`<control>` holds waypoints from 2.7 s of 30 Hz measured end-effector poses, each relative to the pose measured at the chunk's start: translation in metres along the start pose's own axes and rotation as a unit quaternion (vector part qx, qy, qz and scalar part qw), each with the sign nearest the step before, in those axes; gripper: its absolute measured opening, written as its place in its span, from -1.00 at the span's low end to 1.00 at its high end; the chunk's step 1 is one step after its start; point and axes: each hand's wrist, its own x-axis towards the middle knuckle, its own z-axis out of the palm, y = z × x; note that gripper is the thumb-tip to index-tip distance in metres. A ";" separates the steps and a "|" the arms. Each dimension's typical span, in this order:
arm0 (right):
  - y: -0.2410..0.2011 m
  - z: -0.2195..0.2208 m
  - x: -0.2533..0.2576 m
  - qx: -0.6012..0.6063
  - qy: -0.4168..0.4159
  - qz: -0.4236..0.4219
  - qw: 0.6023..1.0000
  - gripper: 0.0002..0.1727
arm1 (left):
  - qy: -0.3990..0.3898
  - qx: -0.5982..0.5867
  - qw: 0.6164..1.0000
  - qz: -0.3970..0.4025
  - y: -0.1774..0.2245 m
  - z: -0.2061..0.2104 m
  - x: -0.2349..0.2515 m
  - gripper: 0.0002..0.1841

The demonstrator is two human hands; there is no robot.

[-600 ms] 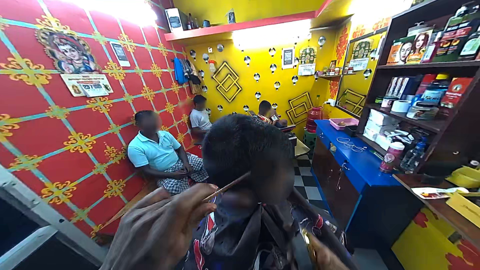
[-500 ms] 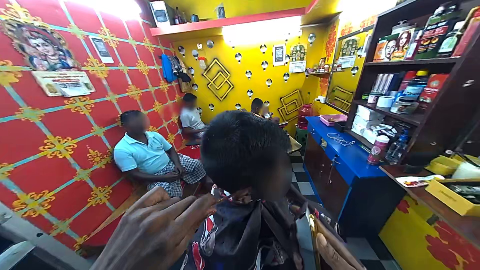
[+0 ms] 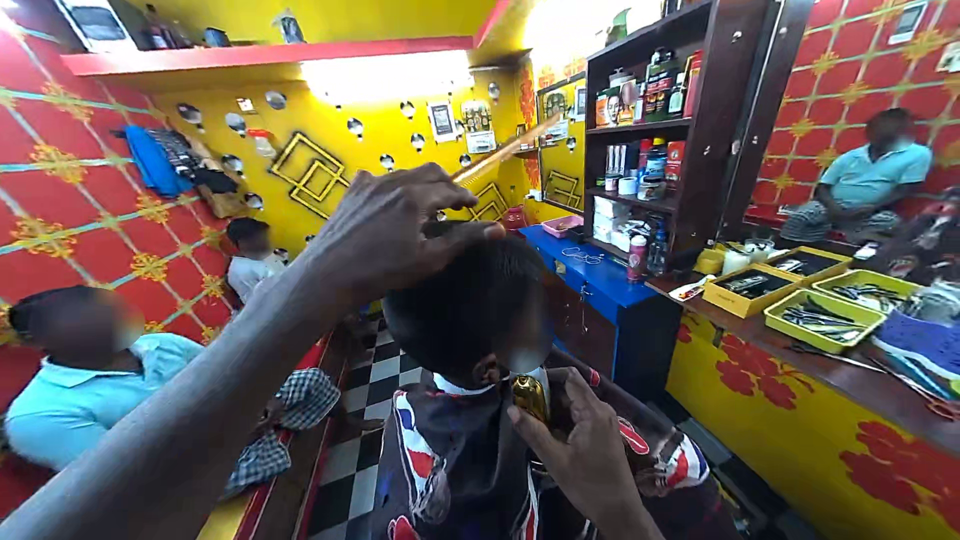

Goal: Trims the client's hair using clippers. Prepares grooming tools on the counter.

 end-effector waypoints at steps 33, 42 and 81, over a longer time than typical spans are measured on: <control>-0.003 0.002 0.037 -0.069 0.003 -0.103 0.992 -0.50 | -0.161 -0.084 0.980 -0.081 -0.006 0.019 0.021 -0.32; 0.023 -0.024 0.015 0.088 -0.019 -0.278 0.956 -0.51 | 0.131 -0.050 0.990 -0.034 0.000 0.021 -0.004 -0.53; -0.035 0.070 -0.021 -0.363 0.047 -0.009 0.931 -0.41 | -0.254 -0.239 0.933 0.088 -0.043 0.028 0.050 -0.22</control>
